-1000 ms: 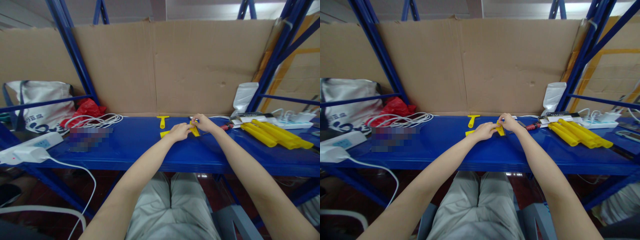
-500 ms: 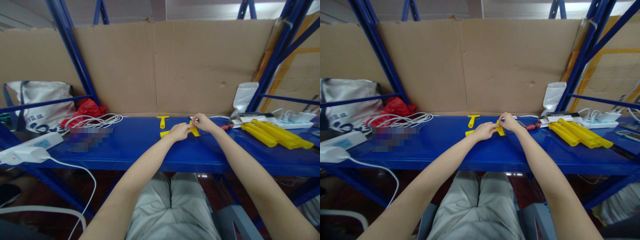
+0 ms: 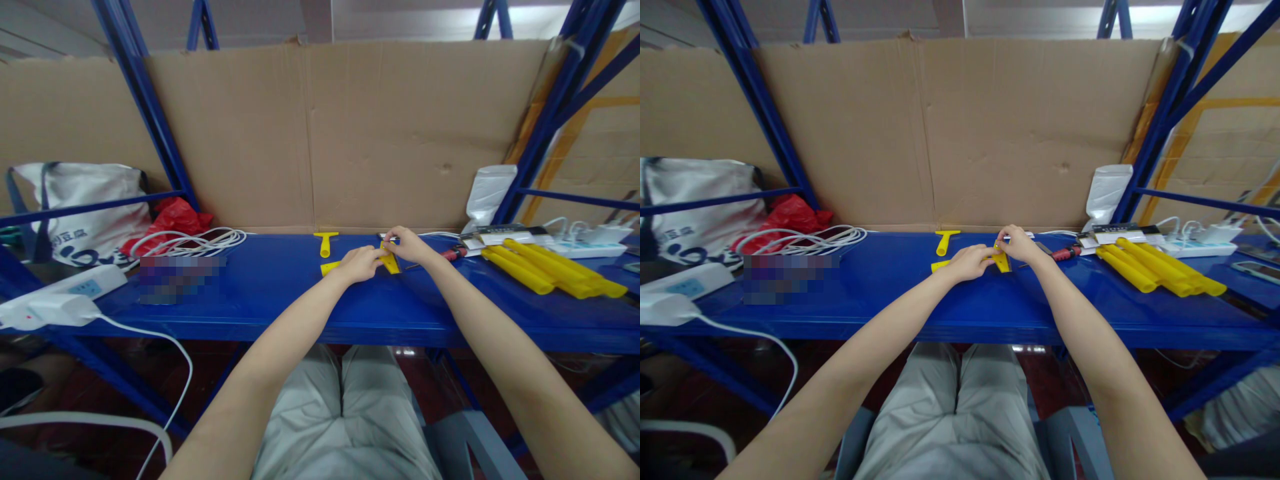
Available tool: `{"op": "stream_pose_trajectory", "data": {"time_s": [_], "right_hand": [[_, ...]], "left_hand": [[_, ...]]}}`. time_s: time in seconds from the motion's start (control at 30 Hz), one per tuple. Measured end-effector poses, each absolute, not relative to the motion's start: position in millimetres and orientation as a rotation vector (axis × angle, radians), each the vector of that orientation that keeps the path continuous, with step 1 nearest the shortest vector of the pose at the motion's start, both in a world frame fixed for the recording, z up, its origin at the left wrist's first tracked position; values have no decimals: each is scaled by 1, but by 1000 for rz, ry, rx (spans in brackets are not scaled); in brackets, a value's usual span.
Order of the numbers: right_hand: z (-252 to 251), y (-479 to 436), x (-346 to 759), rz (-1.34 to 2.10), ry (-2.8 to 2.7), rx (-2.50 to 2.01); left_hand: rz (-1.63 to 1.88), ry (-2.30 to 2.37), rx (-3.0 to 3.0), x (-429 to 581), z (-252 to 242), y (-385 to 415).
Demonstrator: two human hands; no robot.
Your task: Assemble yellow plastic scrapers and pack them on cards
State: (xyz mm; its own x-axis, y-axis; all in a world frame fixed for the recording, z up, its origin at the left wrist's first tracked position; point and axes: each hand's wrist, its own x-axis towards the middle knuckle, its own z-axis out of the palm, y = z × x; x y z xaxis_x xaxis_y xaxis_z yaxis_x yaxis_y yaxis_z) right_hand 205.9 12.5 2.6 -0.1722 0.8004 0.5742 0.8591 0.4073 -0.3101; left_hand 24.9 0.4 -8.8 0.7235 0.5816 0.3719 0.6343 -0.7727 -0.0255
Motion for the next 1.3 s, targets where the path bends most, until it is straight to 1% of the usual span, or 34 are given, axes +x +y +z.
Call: {"op": "stream_pose_trajectory", "data": {"time_s": [0.5, 0.73, 1.13, 1.3], "right_hand": [[4, 12, 208, -158, -2076, -1403], [5, 10, 207, -184, -2057, -1492], [0, 16, 211, -161, -1952, -1520], [4, 13, 210, -24, -1888, -1662]], "left_hand": [[-439, -965, -2759, 24, -8, 0], [-428, -957, -2759, 24, -8, -1], [-449, -990, -2741, 25, -9, 1], [-534, -1060, -2744, 26, -11, 4]]}}
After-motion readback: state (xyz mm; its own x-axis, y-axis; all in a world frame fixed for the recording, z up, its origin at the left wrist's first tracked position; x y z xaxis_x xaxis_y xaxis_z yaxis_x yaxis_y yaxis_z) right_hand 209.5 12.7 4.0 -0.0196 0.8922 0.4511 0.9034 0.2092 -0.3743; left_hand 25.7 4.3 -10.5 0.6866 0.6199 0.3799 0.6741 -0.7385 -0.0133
